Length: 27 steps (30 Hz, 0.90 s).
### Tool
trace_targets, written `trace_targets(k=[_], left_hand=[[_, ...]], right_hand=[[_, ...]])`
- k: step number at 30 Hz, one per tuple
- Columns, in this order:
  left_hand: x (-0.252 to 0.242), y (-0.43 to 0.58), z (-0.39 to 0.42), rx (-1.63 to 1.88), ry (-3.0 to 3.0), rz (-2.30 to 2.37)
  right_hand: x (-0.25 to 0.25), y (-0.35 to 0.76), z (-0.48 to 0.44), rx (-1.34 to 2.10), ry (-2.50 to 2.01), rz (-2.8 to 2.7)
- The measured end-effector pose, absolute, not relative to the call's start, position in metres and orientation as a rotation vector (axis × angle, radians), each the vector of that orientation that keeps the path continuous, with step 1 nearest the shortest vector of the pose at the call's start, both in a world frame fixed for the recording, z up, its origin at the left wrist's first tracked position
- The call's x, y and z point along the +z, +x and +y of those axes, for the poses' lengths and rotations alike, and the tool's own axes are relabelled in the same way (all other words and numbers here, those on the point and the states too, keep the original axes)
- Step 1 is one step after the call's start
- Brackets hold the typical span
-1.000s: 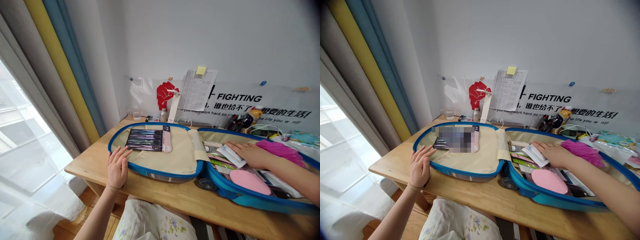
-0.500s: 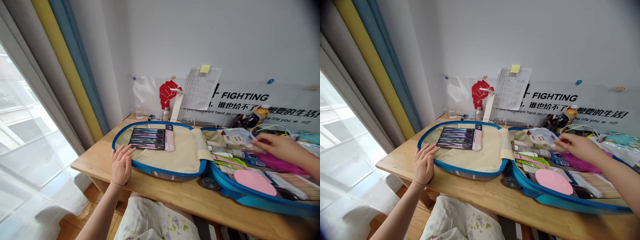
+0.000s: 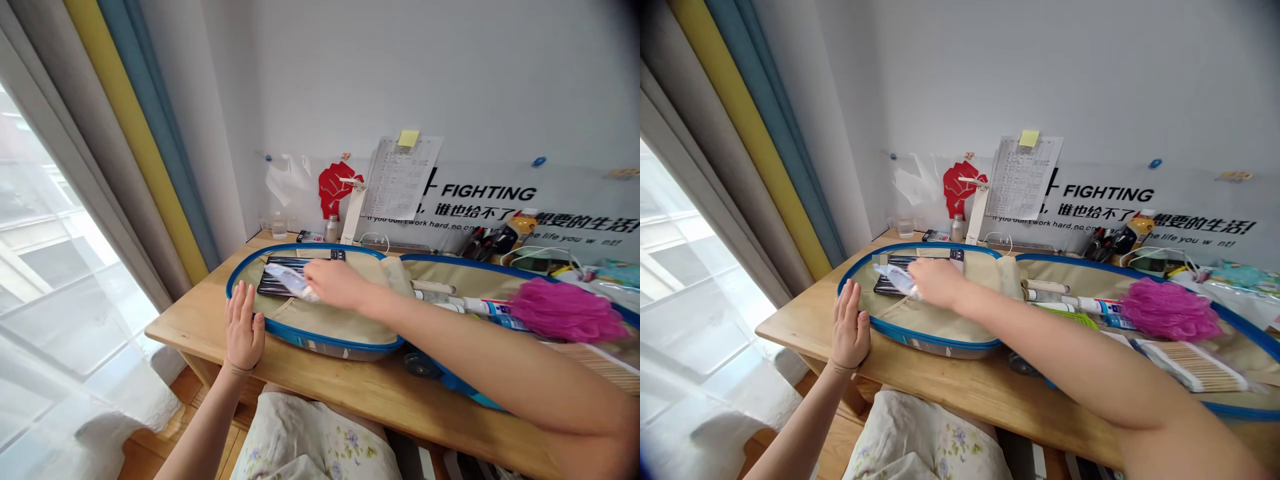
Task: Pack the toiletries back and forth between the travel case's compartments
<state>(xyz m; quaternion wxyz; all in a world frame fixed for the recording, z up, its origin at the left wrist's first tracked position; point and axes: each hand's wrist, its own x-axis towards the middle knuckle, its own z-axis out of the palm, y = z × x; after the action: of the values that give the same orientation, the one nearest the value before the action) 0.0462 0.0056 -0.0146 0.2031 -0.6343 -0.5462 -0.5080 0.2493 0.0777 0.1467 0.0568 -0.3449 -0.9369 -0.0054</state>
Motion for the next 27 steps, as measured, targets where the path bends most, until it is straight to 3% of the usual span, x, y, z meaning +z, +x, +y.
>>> trace_targets(k=[6, 18, 27], left_hand=[[-0.016, 0.046, 0.004, -1.394, -1.752, -1.541], [-0.014, 0.047, 0.003, -1.269, -1.774, -1.561], [-0.006, 0.042, 0.0, -1.106, -1.79, -1.52]], right_hand=[[0.116, 0.191, 0.071, 0.16, -0.781, -2.989], [0.096, 0.223, 0.084, 0.534, -0.551, -3.222], [0.11, 0.232, 0.071, 0.569, -0.645, -3.156]])
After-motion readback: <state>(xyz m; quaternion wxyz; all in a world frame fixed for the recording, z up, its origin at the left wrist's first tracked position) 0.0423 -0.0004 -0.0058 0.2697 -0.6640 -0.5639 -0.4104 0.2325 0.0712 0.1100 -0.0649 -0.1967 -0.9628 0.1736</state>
